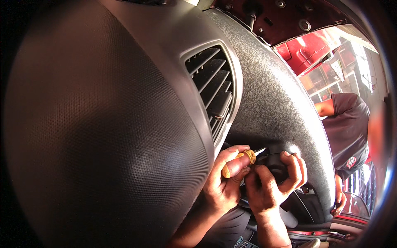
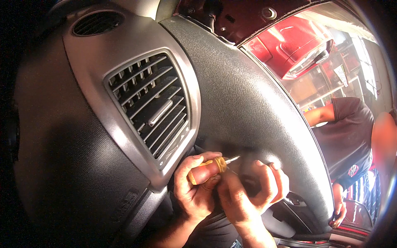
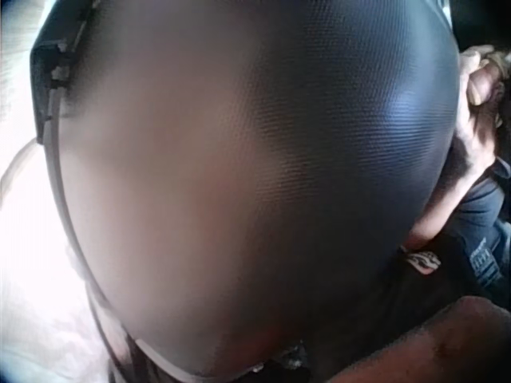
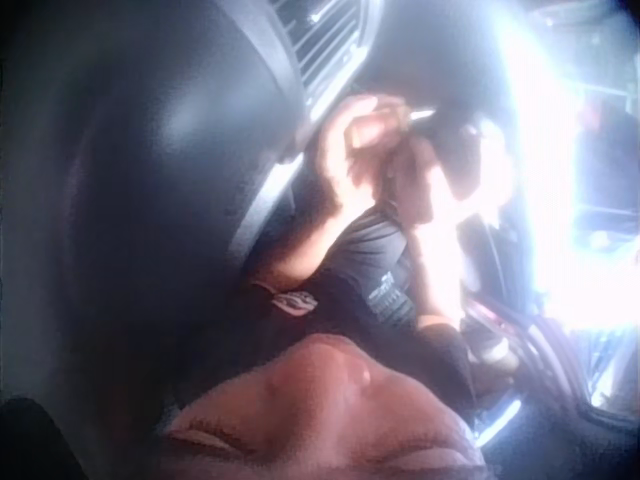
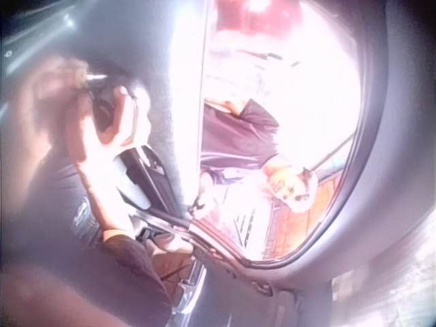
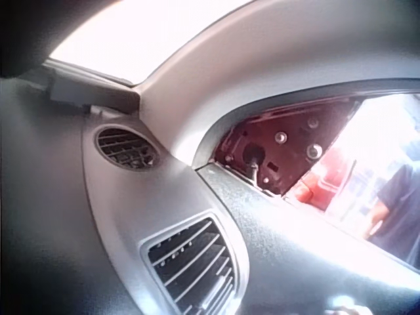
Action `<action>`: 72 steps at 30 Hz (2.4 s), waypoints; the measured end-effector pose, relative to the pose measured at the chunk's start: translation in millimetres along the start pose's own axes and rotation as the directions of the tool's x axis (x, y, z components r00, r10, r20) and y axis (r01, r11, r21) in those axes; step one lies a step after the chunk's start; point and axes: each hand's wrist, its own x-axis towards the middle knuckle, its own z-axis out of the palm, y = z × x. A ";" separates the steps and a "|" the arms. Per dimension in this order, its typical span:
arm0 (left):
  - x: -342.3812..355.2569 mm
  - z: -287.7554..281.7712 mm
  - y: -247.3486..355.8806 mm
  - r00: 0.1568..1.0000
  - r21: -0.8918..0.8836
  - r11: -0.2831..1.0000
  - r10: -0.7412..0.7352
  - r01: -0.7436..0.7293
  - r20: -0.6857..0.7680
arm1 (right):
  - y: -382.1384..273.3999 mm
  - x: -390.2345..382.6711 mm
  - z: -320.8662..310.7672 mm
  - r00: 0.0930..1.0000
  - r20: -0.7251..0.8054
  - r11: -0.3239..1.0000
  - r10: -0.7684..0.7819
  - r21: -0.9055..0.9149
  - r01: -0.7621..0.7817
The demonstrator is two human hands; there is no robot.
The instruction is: The person uses a screwdriver to remove screws from the steering wheel column, then pulls the steering wheel away from the column to access the internal components. The person works inside a car with a red exterior.
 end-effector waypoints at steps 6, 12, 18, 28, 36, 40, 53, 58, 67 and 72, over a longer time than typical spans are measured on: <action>4.6 1.5 -3.0 0.990 -0.028 0.991 -0.132 0.133 0.039 | -2.7 -0.4 4.6 0.999 -0.032 1.000 0.016 0.020 -0.015; 8.8 -4.9 11.4 0.971 0.024 0.978 -0.208 0.206 0.115 | -6.6 0.7 4.7 0.999 -0.025 0.998 0.033 -0.060 -0.034; -0.6 -5.1 23.2 0.913 -0.089 0.909 -0.402 0.406 0.066 | -2.3 -0.9 2.6 0.998 -0.057 0.999 -0.012 0.043 0.015; 3.5 -9.6 20.4 0.913 0.013 0.917 -0.399 0.399 0.088 | -2.0 -3.3 3.7 0.998 -0.059 0.998 -0.004 0.066 0.008; -14.5 -10.4 5.4 0.991 0.282 0.953 -0.128 0.113 0.034 | -2.0 -2.3 3.5 0.998 -0.067 0.997 0.004 0.076 0.001; -29.5 -13.4 -1.2 0.988 0.253 0.959 -0.145 0.129 0.045 | -3.3 -1.0 1.4 0.999 -0.053 0.997 0.004 0.071 -0.001; -3.0 -14.0 9.3 0.871 -0.089 0.873 -0.462 0.480 0.167 | -15.9 9.2 7.1 0.980 -0.066 0.981 0.190 0.049 -0.187; 1.2 -15.8 0.3 0.954 0.162 0.968 -0.223 0.193 0.200 | -18.4 6.3 9.0 0.973 -0.096 0.976 0.212 0.070 -0.206; -14.8 -13.6 -9.0 0.980 0.428 0.883 0.149 -0.193 0.134 | -13.1 2.2 13.6 0.971 -0.143 0.980 0.192 0.076 -0.183; -0.4 -16.8 12.3 0.964 0.515 0.817 0.178 -0.257 0.199 | -16.8 4.7 14.3 0.967 -0.163 0.977 0.194 0.117 -0.177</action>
